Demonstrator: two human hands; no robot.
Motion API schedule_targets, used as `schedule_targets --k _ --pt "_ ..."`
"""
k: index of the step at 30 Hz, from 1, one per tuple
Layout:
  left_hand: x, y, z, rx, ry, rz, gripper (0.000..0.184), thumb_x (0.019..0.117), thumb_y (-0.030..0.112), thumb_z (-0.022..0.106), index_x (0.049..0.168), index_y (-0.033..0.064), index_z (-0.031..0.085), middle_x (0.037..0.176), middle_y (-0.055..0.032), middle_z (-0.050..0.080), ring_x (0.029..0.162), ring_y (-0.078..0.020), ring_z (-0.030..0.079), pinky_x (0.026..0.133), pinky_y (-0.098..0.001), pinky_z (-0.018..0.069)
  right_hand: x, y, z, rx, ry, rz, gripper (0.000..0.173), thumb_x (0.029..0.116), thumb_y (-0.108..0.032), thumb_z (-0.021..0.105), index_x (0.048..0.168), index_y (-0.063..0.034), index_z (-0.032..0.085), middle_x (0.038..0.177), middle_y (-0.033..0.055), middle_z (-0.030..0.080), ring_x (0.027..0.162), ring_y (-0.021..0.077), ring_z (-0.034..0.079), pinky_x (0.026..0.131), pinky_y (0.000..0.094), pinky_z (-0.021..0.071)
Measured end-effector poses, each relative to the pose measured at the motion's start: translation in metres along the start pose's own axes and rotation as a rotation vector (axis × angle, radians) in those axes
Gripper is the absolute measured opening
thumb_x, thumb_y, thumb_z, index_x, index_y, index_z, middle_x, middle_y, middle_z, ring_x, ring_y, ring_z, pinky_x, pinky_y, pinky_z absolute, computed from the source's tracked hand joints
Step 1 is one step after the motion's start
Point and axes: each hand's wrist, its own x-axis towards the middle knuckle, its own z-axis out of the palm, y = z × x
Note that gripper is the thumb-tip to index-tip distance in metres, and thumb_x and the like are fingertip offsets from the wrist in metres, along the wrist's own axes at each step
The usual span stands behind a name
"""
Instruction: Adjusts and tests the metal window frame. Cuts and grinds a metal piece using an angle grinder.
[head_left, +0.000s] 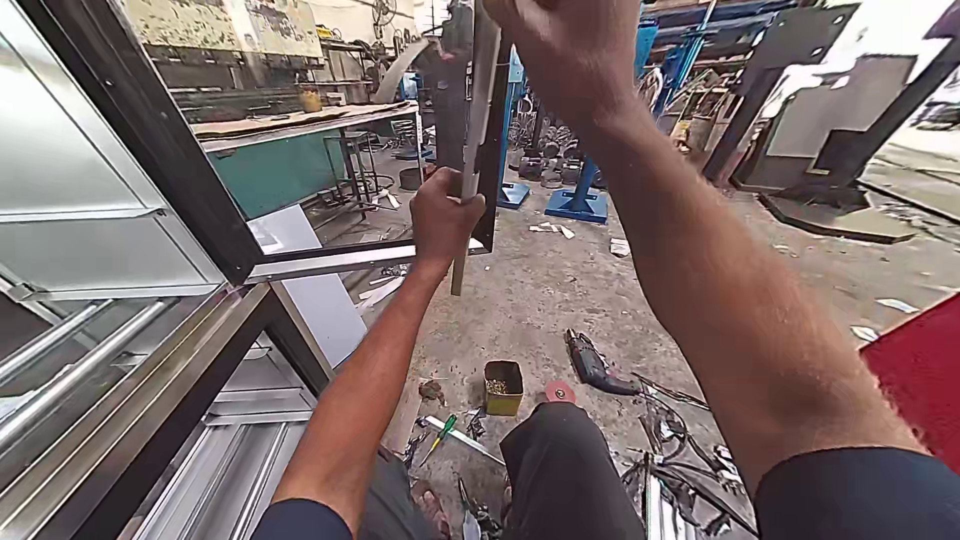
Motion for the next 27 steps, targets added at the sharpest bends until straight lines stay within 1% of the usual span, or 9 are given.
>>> schedule_targets --k 2,6,9,13,18,21,24,26,27 --pt "-0.028 -0.003 -0.01 -0.113 0.034 0.014 0.028 0.0875 0.023 0.079 0.108 0.0069 0.07 0.086 -0.0046 0.073 0.066 -0.0145 0.069 0.063 -0.0366 0.0618 -0.05 0.001 -0.013 0.122 -0.108 -0.063 0.032 0.0973 -0.03 0.068 0.116 -0.0039 0.07 0.095 0.0009 0.071 0.078 0.0079 0.068 0.071 0.0309 0.0609" --pt "-0.102 -0.02 -0.014 -0.289 0.047 -0.034 0.035 0.0904 0.028 0.08 0.11 0.0056 0.062 0.08 -0.0051 0.069 0.063 -0.0174 0.068 0.058 -0.0383 0.0613 -0.215 0.008 -0.03 0.429 -0.536 0.145 0.03 0.1009 -0.036 0.063 0.1 -0.0087 0.075 0.081 -0.0057 0.071 0.069 0.0014 0.065 0.062 0.024 0.0586" --pt "-0.156 -0.041 0.009 -0.661 0.101 -0.279 0.032 0.0878 0.003 0.078 0.11 -0.0077 0.057 0.087 -0.0183 0.072 0.075 -0.0308 0.075 0.073 -0.0485 0.067 -0.336 0.046 -0.023 0.495 -0.763 0.545 0.038 0.1015 -0.044 0.063 0.119 -0.0127 0.076 0.098 -0.004 0.077 0.085 0.0046 0.071 0.079 0.0297 0.0609" --pt "-0.226 -0.083 0.059 -0.908 0.189 -0.669 0.038 0.0913 -0.003 0.07 0.123 -0.0072 0.049 0.096 -0.0182 0.071 0.082 -0.027 0.073 0.08 -0.0453 0.0642 -0.424 0.081 -0.003 0.744 -0.449 0.965 0.077 0.0925 -0.042 0.074 0.151 -0.0034 0.045 0.133 0.0098 0.068 0.111 0.0235 0.071 0.093 0.041 0.0619" --pt "-0.275 -0.121 0.11 -1.192 0.285 -1.225 0.019 0.1043 0.01 0.057 0.12 -0.0005 0.056 0.1 -0.0143 0.072 0.086 -0.0232 0.073 0.082 -0.0372 0.0622 -0.453 0.107 0.014 1.026 0.05 1.294 0.033 0.103 -0.018 0.062 0.127 0.0045 0.058 0.116 0.0213 0.072 0.102 0.0331 0.073 0.087 0.049 0.0632" --pt "-0.297 -0.147 0.122 -1.13 0.104 -1.357 0.032 0.1079 0.023 0.053 0.131 0.0 0.052 0.109 -0.0165 0.072 0.091 -0.025 0.074 0.081 -0.0372 0.0623 -0.468 0.133 0.03 0.859 0.081 1.299 0.019 0.1005 -0.012 0.064 0.109 0.0059 0.062 0.094 0.0163 0.073 0.083 0.027 0.075 0.078 0.0454 0.066" --pt "-0.328 -0.168 0.104 -0.609 -0.609 -1.324 0.049 0.1098 0.04 0.045 0.128 -0.0037 0.06 0.107 -0.0144 0.074 0.084 -0.0209 0.073 0.075 -0.035 0.0607 -0.504 0.15 0.041 0.765 -0.013 1.347 0.021 0.1017 -0.016 0.063 0.107 0.0045 0.063 0.092 0.0133 0.072 0.081 0.0245 0.074 0.077 0.0438 0.0662" --pt "-0.327 -0.176 0.101 -0.02 -0.847 -0.881 0.037 0.1016 0.039 0.064 0.099 0.0042 0.074 0.081 -0.0042 0.075 0.065 -0.0133 0.071 0.062 -0.0327 0.0611 -0.525 0.171 0.05 0.775 -0.069 1.355 0.02 0.1017 -0.017 0.065 0.102 0.0031 0.064 0.089 0.0115 0.071 0.079 0.0223 0.074 0.076 0.0409 0.0657" --pt "-0.327 -0.188 0.097 0.225 -0.798 -0.582 0.033 0.0938 0.045 0.071 0.095 0.012 0.077 0.081 0.0008 0.075 0.071 -0.0112 0.071 0.069 -0.0361 0.0615 -0.538 0.179 0.058 0.798 -0.107 1.365 0.02 0.1018 -0.018 0.065 0.102 0.0026 0.063 0.089 0.0112 0.072 0.079 0.0219 0.074 0.077 0.0401 0.0656"
